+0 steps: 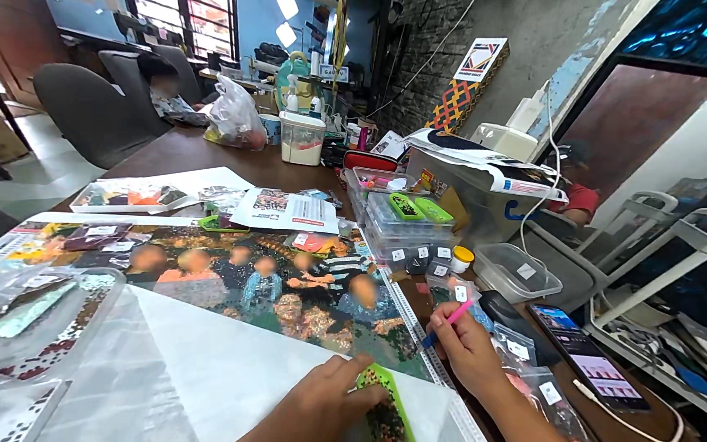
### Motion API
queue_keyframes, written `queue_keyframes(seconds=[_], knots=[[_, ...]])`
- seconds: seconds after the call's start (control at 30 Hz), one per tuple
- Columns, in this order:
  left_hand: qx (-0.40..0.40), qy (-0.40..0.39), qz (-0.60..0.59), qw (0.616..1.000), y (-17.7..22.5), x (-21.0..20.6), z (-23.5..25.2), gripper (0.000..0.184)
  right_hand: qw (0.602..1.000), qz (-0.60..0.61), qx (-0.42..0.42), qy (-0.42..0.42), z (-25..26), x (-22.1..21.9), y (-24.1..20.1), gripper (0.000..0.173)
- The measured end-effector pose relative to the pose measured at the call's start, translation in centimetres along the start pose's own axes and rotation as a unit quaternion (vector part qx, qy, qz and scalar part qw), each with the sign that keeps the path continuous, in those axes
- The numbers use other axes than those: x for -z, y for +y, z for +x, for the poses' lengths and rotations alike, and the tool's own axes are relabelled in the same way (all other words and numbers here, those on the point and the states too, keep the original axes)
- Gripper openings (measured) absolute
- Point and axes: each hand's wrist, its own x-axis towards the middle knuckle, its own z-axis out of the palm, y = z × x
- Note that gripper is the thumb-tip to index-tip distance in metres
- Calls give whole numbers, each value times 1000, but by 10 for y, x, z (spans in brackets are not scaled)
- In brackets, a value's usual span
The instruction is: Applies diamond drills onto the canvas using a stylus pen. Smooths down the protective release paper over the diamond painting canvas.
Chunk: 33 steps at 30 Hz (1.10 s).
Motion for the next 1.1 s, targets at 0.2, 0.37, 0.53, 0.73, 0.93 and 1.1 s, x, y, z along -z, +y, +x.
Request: queue_keyframes(seconds=[0.2, 0.37, 0.53, 0.73, 0.93, 1.1], knots=[[4, -19, -21, 1000, 1, 3, 0, 47, 1000, 1, 2, -11, 1, -1, -1, 23], [5, -21, -16, 1000, 1, 4, 0, 50, 1000, -1, 0, -13, 0, -2, -2, 22], [2, -11, -13, 1000, 2, 3, 0, 52, 1000, -3, -3, -13, 0, -2, -1, 22], [14, -39, -25, 999, 5, 8, 1, 44, 1000, -18, 1, -17, 1, -2, -1, 25], [6, -21, -6, 1000, 3, 5, 1, 53, 998, -43, 37, -32, 1, -2, 0, 30], [0, -8, -5, 1000, 2, 3, 0, 50, 996, -51, 58, -33, 0, -2, -1, 31]])
